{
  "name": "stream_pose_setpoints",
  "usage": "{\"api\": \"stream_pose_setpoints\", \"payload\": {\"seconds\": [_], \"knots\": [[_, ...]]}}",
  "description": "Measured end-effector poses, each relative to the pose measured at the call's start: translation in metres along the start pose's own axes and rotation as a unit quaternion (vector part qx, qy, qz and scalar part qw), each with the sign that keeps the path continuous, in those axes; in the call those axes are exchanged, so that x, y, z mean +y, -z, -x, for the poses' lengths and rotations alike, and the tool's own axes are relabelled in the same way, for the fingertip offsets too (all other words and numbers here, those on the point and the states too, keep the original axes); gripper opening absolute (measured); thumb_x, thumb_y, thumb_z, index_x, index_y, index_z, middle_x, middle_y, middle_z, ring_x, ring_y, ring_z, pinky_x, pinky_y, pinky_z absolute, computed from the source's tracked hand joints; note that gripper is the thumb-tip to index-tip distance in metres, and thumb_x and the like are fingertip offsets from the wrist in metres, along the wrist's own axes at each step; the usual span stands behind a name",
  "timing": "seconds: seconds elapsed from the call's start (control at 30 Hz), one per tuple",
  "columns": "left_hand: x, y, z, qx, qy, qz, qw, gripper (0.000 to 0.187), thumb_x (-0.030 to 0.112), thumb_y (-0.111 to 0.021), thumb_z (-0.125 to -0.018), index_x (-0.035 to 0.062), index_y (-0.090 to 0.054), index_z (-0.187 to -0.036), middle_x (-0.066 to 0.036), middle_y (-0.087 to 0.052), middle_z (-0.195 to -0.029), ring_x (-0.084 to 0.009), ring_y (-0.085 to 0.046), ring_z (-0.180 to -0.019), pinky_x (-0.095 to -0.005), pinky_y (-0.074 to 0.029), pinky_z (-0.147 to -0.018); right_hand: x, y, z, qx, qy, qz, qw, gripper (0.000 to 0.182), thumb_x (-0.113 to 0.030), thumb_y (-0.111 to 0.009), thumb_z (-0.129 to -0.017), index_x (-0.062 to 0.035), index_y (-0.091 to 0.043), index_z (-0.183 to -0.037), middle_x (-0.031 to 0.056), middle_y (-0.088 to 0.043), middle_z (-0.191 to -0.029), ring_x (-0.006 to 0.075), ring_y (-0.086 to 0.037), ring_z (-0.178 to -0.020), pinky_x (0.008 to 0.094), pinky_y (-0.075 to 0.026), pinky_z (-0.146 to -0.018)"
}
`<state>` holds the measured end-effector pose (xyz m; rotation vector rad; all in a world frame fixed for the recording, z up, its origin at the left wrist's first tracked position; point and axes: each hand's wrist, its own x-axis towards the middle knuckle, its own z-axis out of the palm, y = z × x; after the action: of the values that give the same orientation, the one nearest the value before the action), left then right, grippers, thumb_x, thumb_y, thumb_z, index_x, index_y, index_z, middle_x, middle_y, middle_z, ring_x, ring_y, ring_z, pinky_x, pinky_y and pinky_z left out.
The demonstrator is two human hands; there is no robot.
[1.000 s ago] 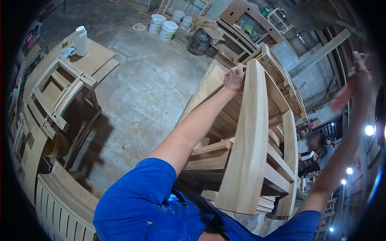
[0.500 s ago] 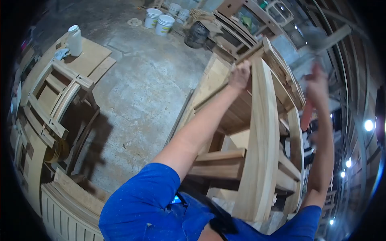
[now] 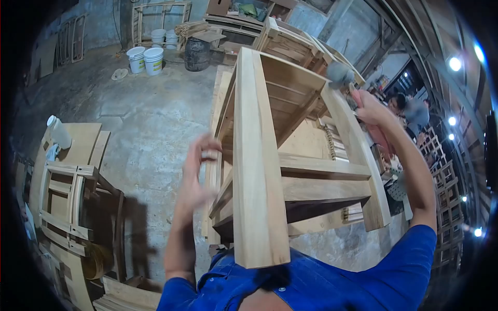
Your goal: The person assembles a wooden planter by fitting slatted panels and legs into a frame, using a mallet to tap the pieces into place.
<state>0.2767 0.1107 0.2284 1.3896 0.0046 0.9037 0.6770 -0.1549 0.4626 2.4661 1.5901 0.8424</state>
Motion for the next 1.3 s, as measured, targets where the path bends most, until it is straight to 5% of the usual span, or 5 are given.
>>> {"api": "stream_pose_setpoints", "payload": {"seconds": [0.4, 0.53, 0.67, 1.07, 1.3], "knots": [[-0.024, -0.097, -0.032, 0.117, -0.019, -0.120, 0.986, 0.053, 0.014, -0.074, -0.077, -0.0019, -0.051, -0.123, -0.021, -0.064, -0.107, -0.0329, -0.065, -0.098, -0.0388, -0.051, -0.085, -0.036, 0.136, -0.003, 0.005, -0.144, -0.274, 0.951, 0.068, -0.002, -0.063, -0.072, 0.0066, -0.045, -0.137, 0.0210, -0.047, -0.143, 0.0298, -0.045, -0.133, 0.0380, -0.035, -0.110], [-0.063, -0.118, -0.084, 0.098, -0.148, -0.136, 0.975, 0.057, 0.014, -0.075, -0.074, -0.0015, -0.049, -0.123, -0.024, -0.061, -0.106, -0.0419, -0.061, -0.099, -0.0418, -0.049, -0.085, -0.089, 0.178, 0.000, 0.051, -0.420, -0.182, 0.887, 0.046, -0.017, -0.064, -0.082, 0.0029, -0.055, -0.124, 0.0137, -0.062, -0.105, 0.0221, -0.058, -0.102, 0.0347, -0.043, -0.095], [-0.075, -0.126, -0.094, 0.089, -0.155, -0.153, 0.972, 0.058, 0.015, -0.076, -0.072, -0.0007, -0.046, -0.119, -0.023, -0.059, -0.104, -0.0425, -0.058, -0.098, -0.0450, -0.048, -0.083, -0.158, 0.088, 0.054, -0.057, -0.066, -0.028, 0.996, 0.033, -0.004, -0.061, -0.074, 0.0012, -0.062, -0.106, 0.0077, -0.064, -0.087, 0.0148, -0.059, -0.085, 0.0285, -0.046, -0.083], [-0.079, -0.126, -0.100, 0.069, -0.150, -0.162, 0.973, 0.062, 0.028, -0.084, -0.069, -0.0020, -0.054, -0.114, -0.017, -0.062, -0.100, -0.0288, -0.063, -0.090, -0.0371, -0.050, -0.082, -0.177, 0.128, 0.038, -0.277, -0.077, -0.156, 0.945, 0.054, -0.001, -0.059, -0.075, -0.0035, -0.052, -0.128, 0.0202, -0.062, -0.114, 0.0332, -0.057, -0.109, 0.0394, -0.047, -0.089], [-0.095, -0.128, -0.098, 0.058, -0.083, -0.142, 0.985, 0.056, 0.026, -0.080, -0.075, -0.0012, -0.051, -0.115, -0.016, -0.064, -0.099, -0.0222, -0.063, -0.093, -0.0336, -0.050, -0.083, -0.072, 0.245, 0.080, 0.113, -0.221, -0.164, 0.955, 0.048, -0.006, -0.062, -0.074, -0.0038, -0.056, -0.121, 0.0189, -0.063, -0.105, 0.0332, -0.059, -0.101, 0.0402, -0.047, -0.084]]}}
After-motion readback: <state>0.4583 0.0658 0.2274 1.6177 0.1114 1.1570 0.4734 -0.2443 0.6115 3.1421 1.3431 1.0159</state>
